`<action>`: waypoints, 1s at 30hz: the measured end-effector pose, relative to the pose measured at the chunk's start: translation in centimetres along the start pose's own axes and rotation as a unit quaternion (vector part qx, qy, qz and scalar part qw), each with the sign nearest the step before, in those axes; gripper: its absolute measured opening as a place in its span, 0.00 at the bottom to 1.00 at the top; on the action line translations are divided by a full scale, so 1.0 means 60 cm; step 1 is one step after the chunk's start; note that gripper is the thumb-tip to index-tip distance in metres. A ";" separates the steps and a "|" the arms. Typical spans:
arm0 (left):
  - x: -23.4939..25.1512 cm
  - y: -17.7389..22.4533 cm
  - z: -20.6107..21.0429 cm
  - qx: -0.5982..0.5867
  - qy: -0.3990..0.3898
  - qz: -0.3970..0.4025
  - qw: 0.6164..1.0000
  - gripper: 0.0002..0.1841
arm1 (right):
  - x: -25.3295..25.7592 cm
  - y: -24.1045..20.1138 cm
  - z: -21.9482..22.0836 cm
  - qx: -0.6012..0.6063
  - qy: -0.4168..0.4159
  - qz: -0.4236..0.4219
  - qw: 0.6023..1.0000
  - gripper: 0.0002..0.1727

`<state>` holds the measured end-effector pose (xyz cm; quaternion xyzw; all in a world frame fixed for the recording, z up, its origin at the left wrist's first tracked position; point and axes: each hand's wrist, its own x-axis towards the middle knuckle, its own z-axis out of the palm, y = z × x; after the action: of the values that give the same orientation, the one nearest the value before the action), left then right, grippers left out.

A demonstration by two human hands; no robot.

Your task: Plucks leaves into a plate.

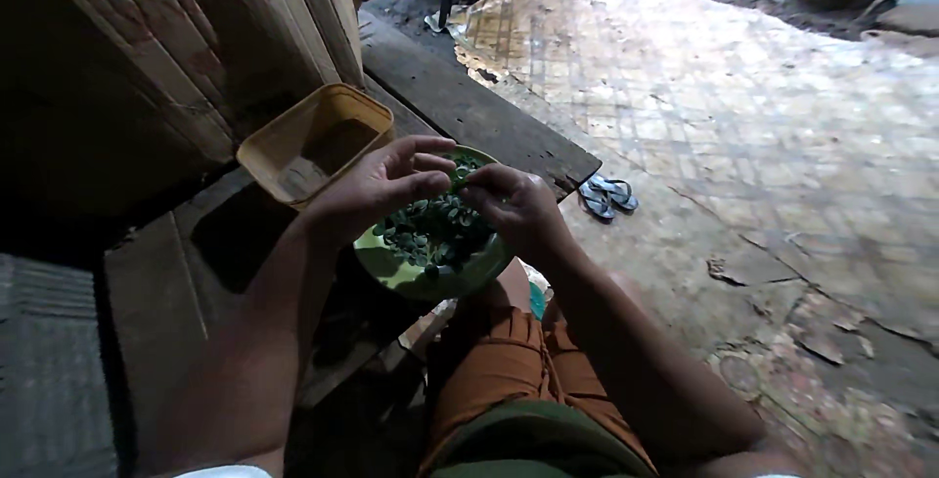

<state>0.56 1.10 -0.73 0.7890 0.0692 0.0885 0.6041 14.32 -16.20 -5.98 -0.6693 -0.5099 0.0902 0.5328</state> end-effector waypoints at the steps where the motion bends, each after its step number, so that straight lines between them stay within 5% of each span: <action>1: 0.000 0.001 0.007 -0.002 0.000 -0.001 1.000 0.26 | 0.002 0.001 0.001 -0.003 -0.004 0.000 1.000 0.08; 7: 0.004 0.006 0.035 0.028 0.060 0.004 0.998 0.06 | -0.005 -0.003 0.003 -0.011 -0.008 0.008 1.000 0.08; 14: 0.005 0.008 0.046 -0.021 0.071 -0.024 0.997 0.06 | -0.015 -0.009 0.009 0.141 0.037 0.003 0.989 0.09; 23: 0.006 0.011 0.020 -0.035 0.110 -0.062 0.991 0.05 | -0.019 0.021 -0.016 0.117 0.067 0.046 0.990 0.08; 30: 0.000 0.011 0.013 0.158 0.066 0.011 0.985 0.13 | -0.018 0.032 -0.027 0.092 0.046 0.035 0.994 0.07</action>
<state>0.72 0.20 -0.27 0.8676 0.1135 0.1344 0.4650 16.02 -17.86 -7.34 -0.6385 -0.4503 0.1242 0.6116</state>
